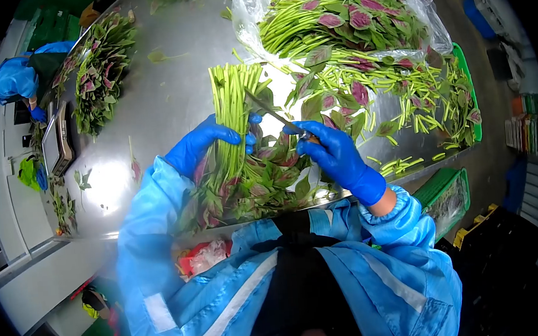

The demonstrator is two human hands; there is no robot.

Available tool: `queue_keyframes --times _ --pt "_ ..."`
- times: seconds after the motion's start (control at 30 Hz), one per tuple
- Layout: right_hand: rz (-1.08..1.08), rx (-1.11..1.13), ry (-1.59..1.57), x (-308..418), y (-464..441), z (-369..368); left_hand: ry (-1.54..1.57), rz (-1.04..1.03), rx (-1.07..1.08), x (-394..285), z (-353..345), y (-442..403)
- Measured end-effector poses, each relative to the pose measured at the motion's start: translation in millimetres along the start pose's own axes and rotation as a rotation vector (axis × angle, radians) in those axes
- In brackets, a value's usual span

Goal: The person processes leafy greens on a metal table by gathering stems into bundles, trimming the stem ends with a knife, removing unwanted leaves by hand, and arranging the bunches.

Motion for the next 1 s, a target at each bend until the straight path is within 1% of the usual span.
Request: queue_keyframes --times 0.03,0.07,0.13,0.17,0.27,0.37,0.4,0.5,0.53,0.6,0.67,0.7,0.73,0.77,0.8,0.83,0.93,1.0 --pt "-0.057 0.011 -0.042 -9 -1 -7 -0.031 0.013 0.008 1 -1 -2" --pt "0.122 0.015 0.273 22 -7 -12 -0.066 0.009 -0.02 1 -1 -5" --pt "-0.011 -0.196 0.055 -2 -25 -20 -0.142 0.002 -0.071 2 -8 -12" --pt "-0.076 -0.303 -0.053 -15 -32 -20 -0.134 -0.032 -0.042 5 -12 -19" --pt "-0.162 -0.305 -0.343 -28 -49 -34 -0.326 0.03 -0.045 27 -15 -27" --pt "-0.134 -0.357 -0.581 -20 -48 -28 -0.325 0.021 0.074 25 -20 -21" --pt "-0.177 -0.339 -0.62 -18 -47 -30 -0.288 0.118 0.133 28 -23 -14" --pt "-0.143 -0.418 -0.466 -21 -45 -27 -0.263 0.096 0.043 34 -16 -9" --pt "-0.163 -0.4 -0.506 -17 -44 -28 -0.376 0.113 -0.002 34 -15 -9" --pt "-0.199 -0.365 -0.584 -6 -43 -26 -0.221 0.043 0.03 33 -23 -15" --pt "-0.149 -0.313 -0.478 -22 -44 -24 -0.116 -0.021 0.036 34 -27 -21" --pt "-0.125 -0.284 -0.424 -29 -42 -21 -0.16 0.004 0.033 36 -28 -20" --pt "-0.214 -0.363 -0.231 -42 -31 -3 -0.203 0.026 0.028 34 -29 -19" --pt "-0.107 -0.361 -0.181 -31 -25 11 -0.244 0.045 0.023 34 -29 -17" --pt "-0.001 -0.358 -0.13 -16 -19 25 -0.207 -0.005 0.02 30 -29 -17" --pt "0.102 -0.357 -0.077 -3 -10 36 -0.198 0.012 0.013 33 -27 -20" --pt "0.032 -0.077 0.282 -21 11 23 -0.194 0.05 -0.007 44 -19 -29" --pt "0.046 -0.018 0.316 -15 15 17 -0.209 0.052 0.015 47 -23 -32"
Point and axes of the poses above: each hand's wrist, its own y-axis away from the middle knuckle, its own z-axis out of the back of the hand, x = y × z, the point moved 10 cm from there along -y, towards the middle knuckle, and after that the axes turned 6 degrees about -x, right-handed, at the moved point
